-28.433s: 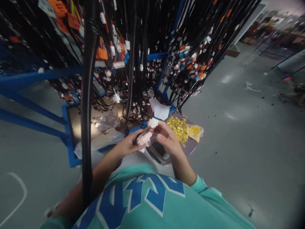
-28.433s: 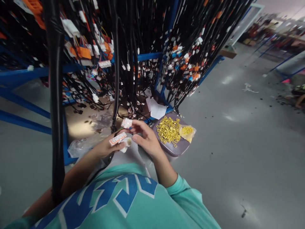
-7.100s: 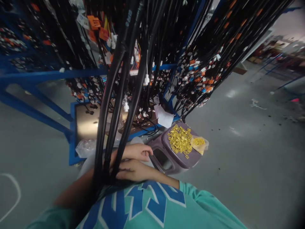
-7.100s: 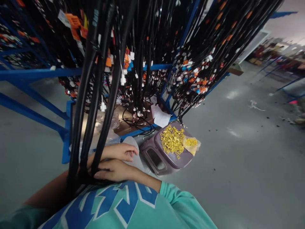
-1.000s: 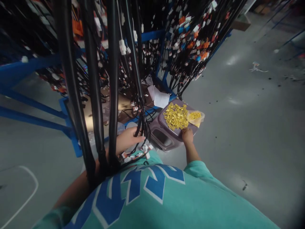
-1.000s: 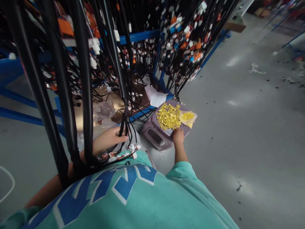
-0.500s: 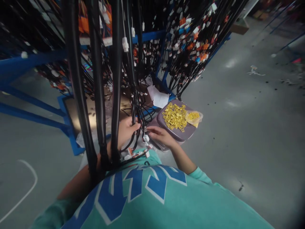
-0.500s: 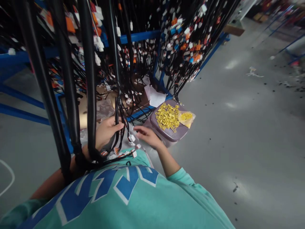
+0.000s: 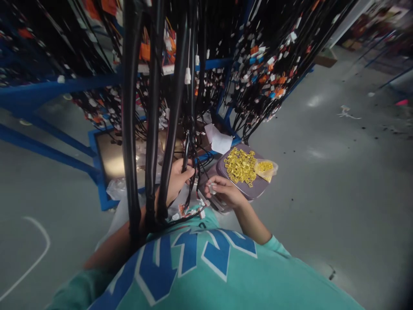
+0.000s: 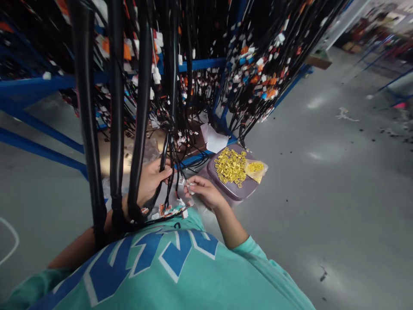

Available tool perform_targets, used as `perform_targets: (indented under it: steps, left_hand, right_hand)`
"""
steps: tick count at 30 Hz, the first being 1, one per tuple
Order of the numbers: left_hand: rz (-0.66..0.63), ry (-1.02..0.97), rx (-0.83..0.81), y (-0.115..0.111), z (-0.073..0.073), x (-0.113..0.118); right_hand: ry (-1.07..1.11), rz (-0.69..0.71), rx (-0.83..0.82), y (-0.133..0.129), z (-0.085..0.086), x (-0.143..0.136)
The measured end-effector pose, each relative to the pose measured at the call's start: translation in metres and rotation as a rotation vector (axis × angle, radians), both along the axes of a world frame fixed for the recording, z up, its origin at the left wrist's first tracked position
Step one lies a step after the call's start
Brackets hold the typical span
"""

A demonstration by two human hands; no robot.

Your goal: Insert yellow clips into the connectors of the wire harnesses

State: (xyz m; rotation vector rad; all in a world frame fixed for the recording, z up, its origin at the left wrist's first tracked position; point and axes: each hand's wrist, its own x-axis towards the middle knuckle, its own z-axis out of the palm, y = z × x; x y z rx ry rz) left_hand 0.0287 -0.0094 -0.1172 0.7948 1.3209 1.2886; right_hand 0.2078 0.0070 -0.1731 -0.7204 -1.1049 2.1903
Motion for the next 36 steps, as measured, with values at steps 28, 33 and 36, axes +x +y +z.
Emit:
perform_targets:
  steps: [28, 33, 36]
  left_hand:
    - [0.070, 0.066, 0.131, 0.000, -0.008, -0.004]
    - [-0.040, 0.113, 0.133, -0.001, -0.014, -0.005]
    - [-0.045, 0.201, 0.090, -0.001, -0.016, -0.008]
  right_hand:
    - [-0.116, -0.081, -0.060, 0.003, 0.016, -0.042]
    - [-0.038, -0.111, -0.079, 0.015, 0.022, -0.043]
    - [-0.022, -0.093, -0.078, 0.014, 0.028, -0.045]
